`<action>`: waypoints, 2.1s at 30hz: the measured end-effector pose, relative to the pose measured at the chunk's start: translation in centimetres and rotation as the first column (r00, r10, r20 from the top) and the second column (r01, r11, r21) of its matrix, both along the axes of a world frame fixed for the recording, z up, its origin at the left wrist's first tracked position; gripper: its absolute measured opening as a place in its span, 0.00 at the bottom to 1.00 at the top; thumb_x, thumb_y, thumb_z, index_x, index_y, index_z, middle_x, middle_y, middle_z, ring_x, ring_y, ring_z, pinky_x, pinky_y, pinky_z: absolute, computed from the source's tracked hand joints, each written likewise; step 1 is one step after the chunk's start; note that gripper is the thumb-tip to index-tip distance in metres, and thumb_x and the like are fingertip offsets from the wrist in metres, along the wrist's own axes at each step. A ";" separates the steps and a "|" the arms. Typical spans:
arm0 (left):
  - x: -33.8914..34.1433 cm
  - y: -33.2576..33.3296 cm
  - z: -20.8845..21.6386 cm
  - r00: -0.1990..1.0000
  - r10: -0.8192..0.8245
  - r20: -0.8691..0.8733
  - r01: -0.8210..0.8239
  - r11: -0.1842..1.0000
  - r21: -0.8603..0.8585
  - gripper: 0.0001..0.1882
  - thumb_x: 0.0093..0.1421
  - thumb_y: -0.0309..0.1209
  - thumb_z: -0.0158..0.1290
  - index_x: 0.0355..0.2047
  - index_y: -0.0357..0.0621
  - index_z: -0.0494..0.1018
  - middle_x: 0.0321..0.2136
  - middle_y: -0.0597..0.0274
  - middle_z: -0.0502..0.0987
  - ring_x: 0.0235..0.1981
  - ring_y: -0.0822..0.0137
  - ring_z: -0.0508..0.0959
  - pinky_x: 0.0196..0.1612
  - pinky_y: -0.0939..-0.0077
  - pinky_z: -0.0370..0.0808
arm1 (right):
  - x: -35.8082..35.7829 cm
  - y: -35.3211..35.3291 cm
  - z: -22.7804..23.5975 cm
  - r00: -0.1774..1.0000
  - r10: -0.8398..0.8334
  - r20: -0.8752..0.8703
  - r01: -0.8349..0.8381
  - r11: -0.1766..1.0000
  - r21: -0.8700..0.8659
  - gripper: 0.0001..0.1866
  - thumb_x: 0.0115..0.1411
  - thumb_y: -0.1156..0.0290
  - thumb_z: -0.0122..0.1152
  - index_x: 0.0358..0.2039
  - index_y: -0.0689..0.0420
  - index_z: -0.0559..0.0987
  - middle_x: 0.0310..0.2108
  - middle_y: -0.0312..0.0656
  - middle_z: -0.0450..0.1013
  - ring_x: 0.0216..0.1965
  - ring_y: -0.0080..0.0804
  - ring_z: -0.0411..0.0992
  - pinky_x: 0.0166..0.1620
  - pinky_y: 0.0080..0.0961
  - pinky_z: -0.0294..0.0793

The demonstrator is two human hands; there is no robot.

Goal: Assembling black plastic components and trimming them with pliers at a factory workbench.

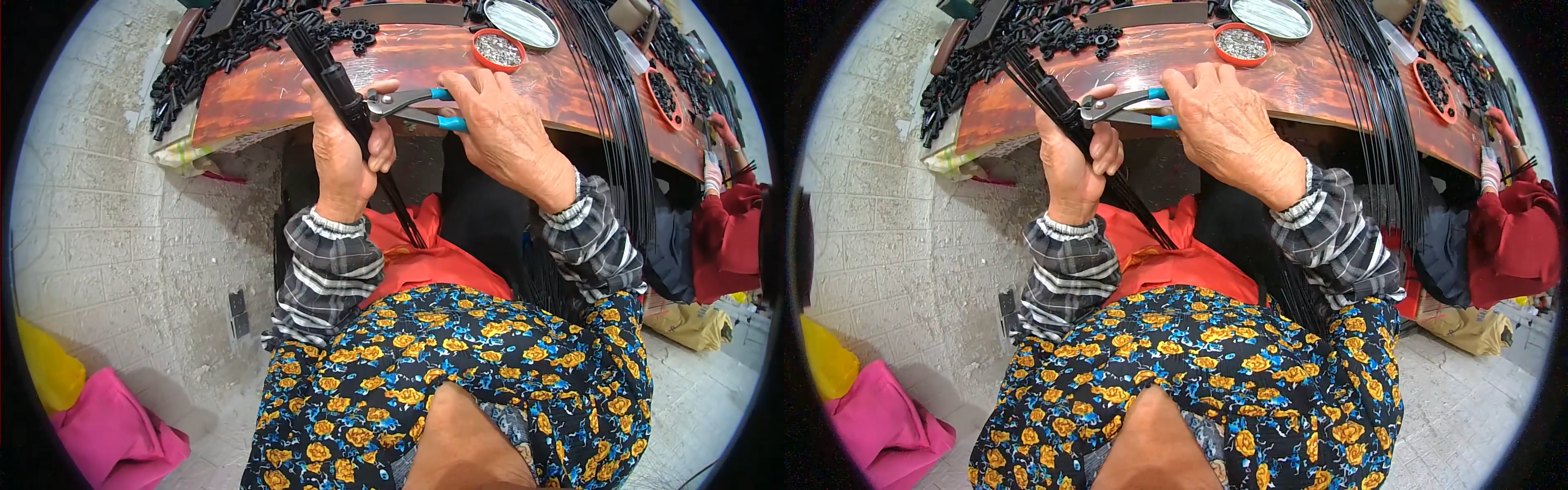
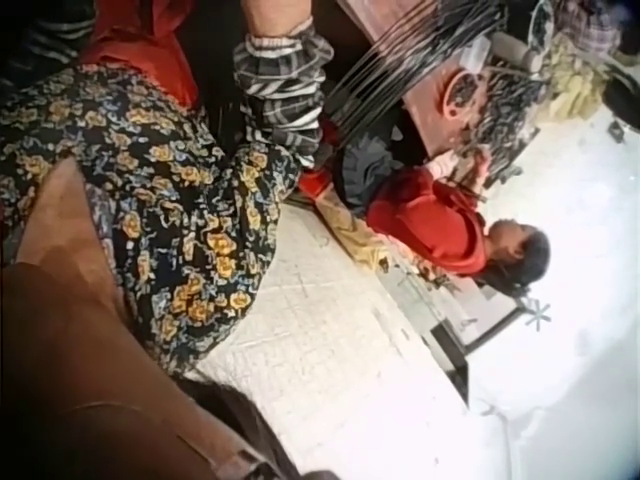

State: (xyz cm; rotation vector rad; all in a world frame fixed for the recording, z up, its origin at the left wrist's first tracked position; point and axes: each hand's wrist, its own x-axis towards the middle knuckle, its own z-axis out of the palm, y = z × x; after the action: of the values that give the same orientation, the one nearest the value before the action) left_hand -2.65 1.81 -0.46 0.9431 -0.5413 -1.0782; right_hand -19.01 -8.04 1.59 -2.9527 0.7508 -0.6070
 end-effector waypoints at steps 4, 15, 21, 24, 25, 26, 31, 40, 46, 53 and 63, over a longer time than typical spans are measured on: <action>0.0 -0.2 0.1 1.000 -0.004 -0.018 0.004 1.000 0.017 0.49 0.56 0.72 0.27 0.41 0.34 0.74 0.07 0.72 0.57 0.07 0.78 0.54 0.11 0.83 0.54 | 0.0 0.0 1.2 0.997 -0.051 -0.053 0.043 0.990 -0.134 0.26 0.48 0.76 0.61 0.49 0.58 0.67 0.37 0.47 0.68 0.41 0.44 0.69 0.37 0.36 0.73; 0.5 -0.6 -0.9 1.000 -0.014 0.004 0.014 0.999 0.048 0.49 0.58 0.71 0.26 0.42 0.33 0.73 0.07 0.71 0.58 0.07 0.77 0.56 0.12 0.82 0.56 | 1.2 0.7 -2.0 0.989 -0.128 0.071 0.129 0.992 -0.007 0.09 0.49 0.69 0.62 0.28 0.56 0.71 0.19 0.47 0.71 0.23 0.47 0.73 0.25 0.40 0.70; 0.7 0.0 -0.6 1.000 -0.018 -0.023 0.018 1.000 -0.006 0.49 0.58 0.71 0.26 0.45 0.32 0.72 0.08 0.71 0.58 0.08 0.77 0.57 0.12 0.82 0.56 | -0.1 0.7 -1.1 0.989 0.019 0.145 -0.034 0.994 0.101 0.09 0.50 0.69 0.62 0.29 0.57 0.71 0.21 0.47 0.72 0.24 0.49 0.72 0.27 0.43 0.69; 0.5 -0.1 -0.2 0.999 -0.041 -0.021 0.041 0.999 -0.021 0.49 0.58 0.71 0.26 0.45 0.32 0.72 0.08 0.71 0.57 0.08 0.77 0.56 0.12 0.81 0.56 | -0.8 0.0 0.3 0.999 0.008 0.036 -0.010 0.999 0.051 0.11 0.51 0.68 0.63 0.29 0.58 0.71 0.21 0.47 0.71 0.24 0.49 0.72 0.27 0.42 0.69; 0.4 -0.1 -0.2 0.998 -0.066 -0.023 0.066 0.998 -0.024 0.49 0.58 0.71 0.26 0.45 0.32 0.72 0.07 0.71 0.57 0.07 0.76 0.56 0.12 0.81 0.56 | -0.9 -0.1 0.7 1.000 -0.008 -0.020 0.008 1.000 -0.003 0.11 0.51 0.67 0.63 0.28 0.58 0.71 0.20 0.46 0.70 0.23 0.48 0.72 0.27 0.41 0.69; 0.4 -0.2 -0.2 0.997 -0.070 -0.021 0.070 0.997 -0.017 0.49 0.58 0.71 0.26 0.45 0.32 0.72 0.07 0.71 0.57 0.07 0.76 0.56 0.12 0.81 0.56 | -0.7 -0.2 1.2 1.000 -0.012 -0.018 0.012 1.000 0.004 0.11 0.51 0.67 0.63 0.28 0.58 0.71 0.20 0.46 0.70 0.23 0.48 0.72 0.27 0.41 0.69; 0.6 0.1 -0.9 0.997 -0.057 -0.049 0.056 0.998 -0.018 0.47 0.57 0.71 0.26 0.37 0.34 0.72 0.07 0.70 0.58 0.07 0.75 0.57 0.11 0.82 0.56 | -0.1 -0.3 2.7 0.996 0.025 -0.091 -0.038 0.989 -0.140 0.12 0.51 0.65 0.64 0.26 0.57 0.70 0.19 0.46 0.70 0.23 0.46 0.73 0.26 0.37 0.70; 0.6 -0.1 -0.6 0.991 -0.135 -0.003 0.134 0.990 -0.051 0.46 0.62 0.66 0.26 0.50 0.30 0.67 0.08 0.71 0.56 0.06 0.76 0.54 0.12 0.80 0.57 | -1.0 -1.2 3.3 0.990 0.068 -0.123 -0.086 0.984 -0.154 0.12 0.50 0.66 0.64 0.25 0.59 0.71 0.19 0.47 0.71 0.24 0.46 0.73 0.27 0.38 0.71; 0.7 -0.3 -1.0 0.986 -0.164 -0.021 0.163 0.986 -0.045 0.46 0.62 0.66 0.26 0.49 0.30 0.68 0.08 0.71 0.56 0.06 0.76 0.55 0.11 0.80 0.57 | -0.3 -0.8 4.1 0.982 0.066 -0.177 -0.108 0.964 -0.242 0.08 0.50 0.71 0.60 0.23 0.60 0.71 0.18 0.47 0.71 0.22 0.42 0.74 0.26 0.35 0.72; 1.0 -1.4 -1.1 0.998 -0.067 -0.019 0.068 0.997 0.031 0.51 0.57 0.72 0.26 0.46 0.31 0.71 0.08 0.72 0.57 0.08 0.77 0.55 0.12 0.82 0.56 | 1.0 0.8 3.9 0.990 -0.040 -0.136 -0.006 0.948 -0.318 0.04 0.48 0.74 0.57 0.21 0.60 0.72 0.17 0.47 0.72 0.20 0.38 0.75 0.23 0.32 0.72; 3.2 -0.2 -1.9 0.999 -0.033 -0.015 0.032 0.995 -0.099 0.53 0.52 0.75 0.29 0.56 0.37 0.61 0.09 0.68 0.60 0.08 0.75 0.59 0.12 0.79 0.58 | 3.2 -4.7 -1.3 0.996 -0.088 -0.014 0.086 0.987 -0.136 0.10 0.46 0.67 0.63 0.22 0.60 0.74 0.18 0.48 0.72 0.23 0.45 0.75 0.25 0.38 0.72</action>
State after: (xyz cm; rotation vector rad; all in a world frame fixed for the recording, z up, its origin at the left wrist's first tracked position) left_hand 0.58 1.61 -2.38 0.8410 -0.5928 -1.0778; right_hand -15.85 -12.77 0.33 -3.0666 0.8784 -0.6610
